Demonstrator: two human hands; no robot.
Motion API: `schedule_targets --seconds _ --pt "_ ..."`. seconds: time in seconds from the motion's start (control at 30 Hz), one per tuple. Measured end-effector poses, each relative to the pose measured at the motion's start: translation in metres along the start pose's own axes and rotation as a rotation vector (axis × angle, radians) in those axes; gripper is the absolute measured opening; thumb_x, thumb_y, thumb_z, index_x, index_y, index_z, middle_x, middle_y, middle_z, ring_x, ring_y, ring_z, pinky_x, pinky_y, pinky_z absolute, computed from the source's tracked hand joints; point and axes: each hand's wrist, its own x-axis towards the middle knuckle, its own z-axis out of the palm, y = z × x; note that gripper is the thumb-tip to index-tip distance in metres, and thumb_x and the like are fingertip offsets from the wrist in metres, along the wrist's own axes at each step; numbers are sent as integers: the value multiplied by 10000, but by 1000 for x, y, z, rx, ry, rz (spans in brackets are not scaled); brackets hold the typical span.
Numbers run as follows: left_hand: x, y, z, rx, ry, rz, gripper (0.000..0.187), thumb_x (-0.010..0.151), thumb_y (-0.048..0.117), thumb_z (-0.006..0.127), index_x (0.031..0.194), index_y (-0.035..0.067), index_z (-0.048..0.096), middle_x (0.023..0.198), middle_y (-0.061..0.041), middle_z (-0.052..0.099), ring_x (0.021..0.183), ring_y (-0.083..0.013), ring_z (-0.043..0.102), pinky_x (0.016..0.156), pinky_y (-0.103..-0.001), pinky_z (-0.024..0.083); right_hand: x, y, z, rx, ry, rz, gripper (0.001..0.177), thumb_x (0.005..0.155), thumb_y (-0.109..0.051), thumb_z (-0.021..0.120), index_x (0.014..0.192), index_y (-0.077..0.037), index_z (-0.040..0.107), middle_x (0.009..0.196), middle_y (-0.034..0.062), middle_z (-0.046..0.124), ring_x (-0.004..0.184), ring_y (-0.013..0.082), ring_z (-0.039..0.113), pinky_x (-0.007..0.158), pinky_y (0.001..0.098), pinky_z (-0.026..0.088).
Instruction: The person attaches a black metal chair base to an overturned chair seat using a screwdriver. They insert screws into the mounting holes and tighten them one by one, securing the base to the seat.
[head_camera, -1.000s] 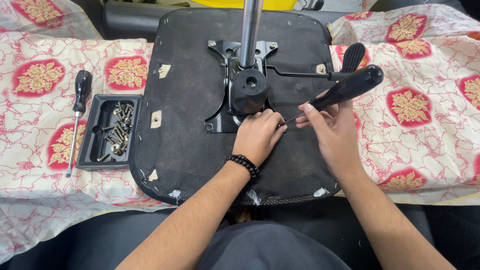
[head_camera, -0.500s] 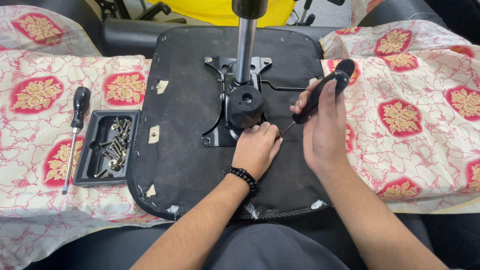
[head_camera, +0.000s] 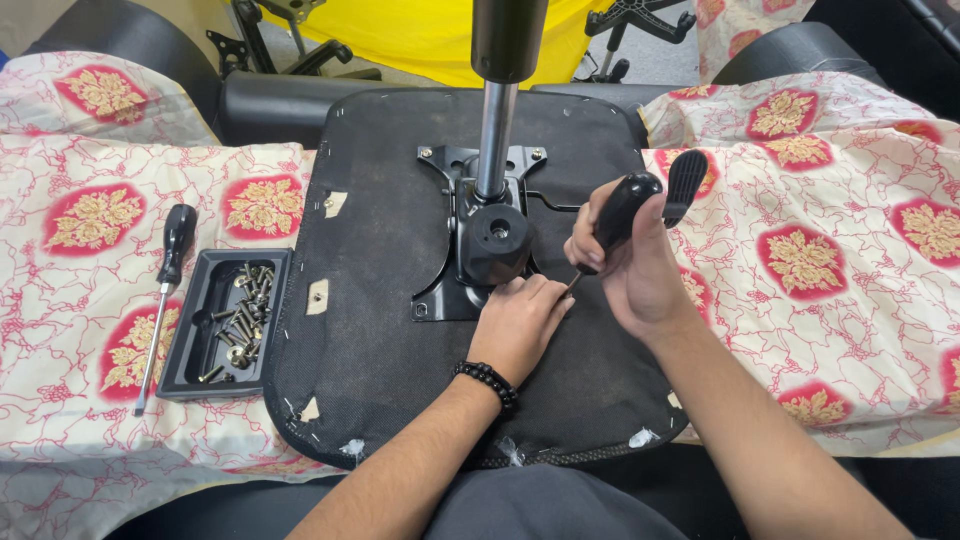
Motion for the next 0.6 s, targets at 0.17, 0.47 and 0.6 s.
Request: schedule_targets --seconds 0.17,0.47,0.6 --pt "0 0 -1 -8 6 -20 135 962 220 687 971 93 643 895 -55 647 810 -243 632 805 -387 509 19 -6 10 -50 -72 146 623 1065 -663 481 1067 -43 535 763 65 502 657 158 452 792 362 478" --pt "0 4 0 53 -2 -2 157 950 224 695 977 81 636 903 -56 637 814 -249 620 807 -403 496 12 -23 48 -108 432 40 367 1030 -324 410 907 -39 604 853 83 595 799 173 594 787 324 521" --pt "0 1 -2 37 -17 4 176 939 235 692 1000 76 647 949 -62 650 844 -251 623 827 -398 494 7 -14 43 -140 198 127 579 1087 -465 381 770 -23 578 662 89 528 600 169 478 597 312 394"
